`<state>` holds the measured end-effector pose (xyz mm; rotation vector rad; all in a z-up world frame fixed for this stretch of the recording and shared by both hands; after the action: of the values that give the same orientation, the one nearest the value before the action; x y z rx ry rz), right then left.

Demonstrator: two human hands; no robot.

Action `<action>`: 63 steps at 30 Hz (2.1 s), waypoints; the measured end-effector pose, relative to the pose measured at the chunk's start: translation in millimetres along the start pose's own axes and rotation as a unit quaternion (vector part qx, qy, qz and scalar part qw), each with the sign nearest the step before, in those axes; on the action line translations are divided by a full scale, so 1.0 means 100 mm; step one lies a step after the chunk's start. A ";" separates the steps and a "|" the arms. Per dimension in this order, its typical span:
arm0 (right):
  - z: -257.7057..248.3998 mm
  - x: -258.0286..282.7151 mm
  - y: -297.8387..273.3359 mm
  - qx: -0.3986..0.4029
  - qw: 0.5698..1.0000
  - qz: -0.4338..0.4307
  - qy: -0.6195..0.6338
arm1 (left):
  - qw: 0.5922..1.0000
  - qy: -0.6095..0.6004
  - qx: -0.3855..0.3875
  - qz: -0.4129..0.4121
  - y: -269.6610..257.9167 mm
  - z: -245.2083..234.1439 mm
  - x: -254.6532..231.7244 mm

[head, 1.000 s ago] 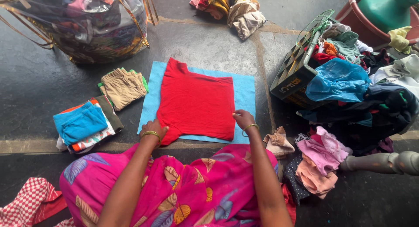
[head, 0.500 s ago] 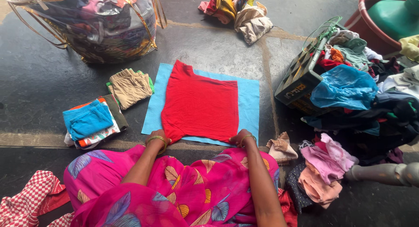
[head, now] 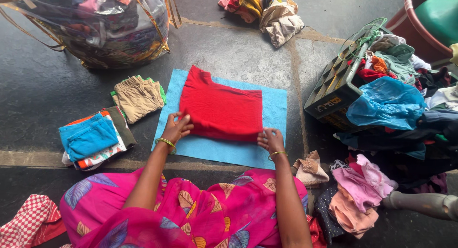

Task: The person folds a red shirt and a white piece of clothing by hand on a blue mat, smoothing the fabric and tucking in the edges.

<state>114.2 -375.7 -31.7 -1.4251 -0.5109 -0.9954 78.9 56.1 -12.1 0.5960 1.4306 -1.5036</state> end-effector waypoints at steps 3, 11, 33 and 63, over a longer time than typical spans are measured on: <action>-0.01 0.06 -0.02 -0.047 0.999 -0.023 -0.006 | 0.992 0.098 -0.063 0.049 -0.08 0.11 -0.15; -0.09 -0.07 0.09 -0.064 0.933 -0.131 -0.328 | 0.810 0.505 -0.182 0.235 -0.19 0.14 -0.11; -0.13 -0.11 0.08 -0.020 0.983 0.036 -0.178 | 0.862 0.455 -0.162 0.151 0.04 -0.14 0.09; 0.38 0.13 -0.38 -0.019 0.767 -0.232 -0.598 | 0.831 0.510 -0.166 0.148 -0.14 -0.19 0.14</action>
<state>100.0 -337.4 5.6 -1.9091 -1.8566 -0.2989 56.1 68.5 -21.0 1.4449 2.1844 -0.6033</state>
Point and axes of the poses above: each hand's wrist, its own y-axis towards the middle knuckle, its own z-axis out of the palm, x = y × z, the point moved 4 cm from there along y, towards the middle knuckle, and after that the axes turned 3 degrees about y, right-handed, at the moved point
